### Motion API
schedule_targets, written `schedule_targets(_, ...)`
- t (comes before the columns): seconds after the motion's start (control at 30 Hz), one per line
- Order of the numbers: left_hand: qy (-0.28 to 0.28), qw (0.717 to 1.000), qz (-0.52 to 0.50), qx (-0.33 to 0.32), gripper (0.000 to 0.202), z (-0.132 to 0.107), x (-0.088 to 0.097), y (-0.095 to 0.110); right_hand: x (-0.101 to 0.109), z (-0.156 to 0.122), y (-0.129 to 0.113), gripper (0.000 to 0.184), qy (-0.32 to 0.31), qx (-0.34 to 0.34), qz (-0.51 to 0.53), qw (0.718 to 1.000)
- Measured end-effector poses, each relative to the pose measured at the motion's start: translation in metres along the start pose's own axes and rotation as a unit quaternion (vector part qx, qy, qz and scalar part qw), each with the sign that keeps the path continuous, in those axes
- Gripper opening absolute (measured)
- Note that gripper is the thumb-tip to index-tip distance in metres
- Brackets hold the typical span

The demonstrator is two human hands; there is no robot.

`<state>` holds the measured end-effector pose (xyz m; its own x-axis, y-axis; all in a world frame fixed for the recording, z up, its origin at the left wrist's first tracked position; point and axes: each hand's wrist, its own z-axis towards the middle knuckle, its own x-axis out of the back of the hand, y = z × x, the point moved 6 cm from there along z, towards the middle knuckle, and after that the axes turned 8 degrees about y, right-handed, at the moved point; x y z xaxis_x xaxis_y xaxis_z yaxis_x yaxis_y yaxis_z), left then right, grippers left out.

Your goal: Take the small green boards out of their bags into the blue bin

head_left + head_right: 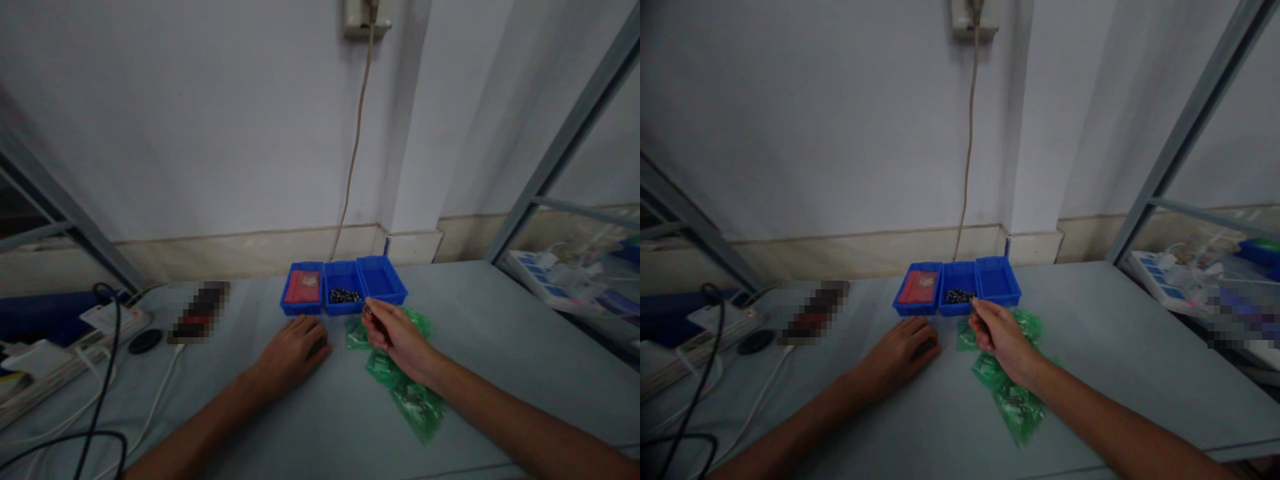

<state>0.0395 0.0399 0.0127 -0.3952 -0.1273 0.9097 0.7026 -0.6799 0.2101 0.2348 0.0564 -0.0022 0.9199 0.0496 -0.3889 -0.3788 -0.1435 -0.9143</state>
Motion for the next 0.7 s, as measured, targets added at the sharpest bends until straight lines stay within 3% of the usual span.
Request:
schedule_targets(0.47, 0.027, 0.999, -0.003, -0.017, 0.007, 0.000, 0.003, 0.000, 0.000, -0.004, -0.016, 0.026, 0.041, 0.155, -0.152, 0.975)
schedule_targets(0.7, 0.036, 0.999, 0.005, -0.018, 0.006, 0.000, 0.002, 0.000, 0.009, 0.001, -0.015, 0.040, 0.075, 0.143, -0.145, 0.976)
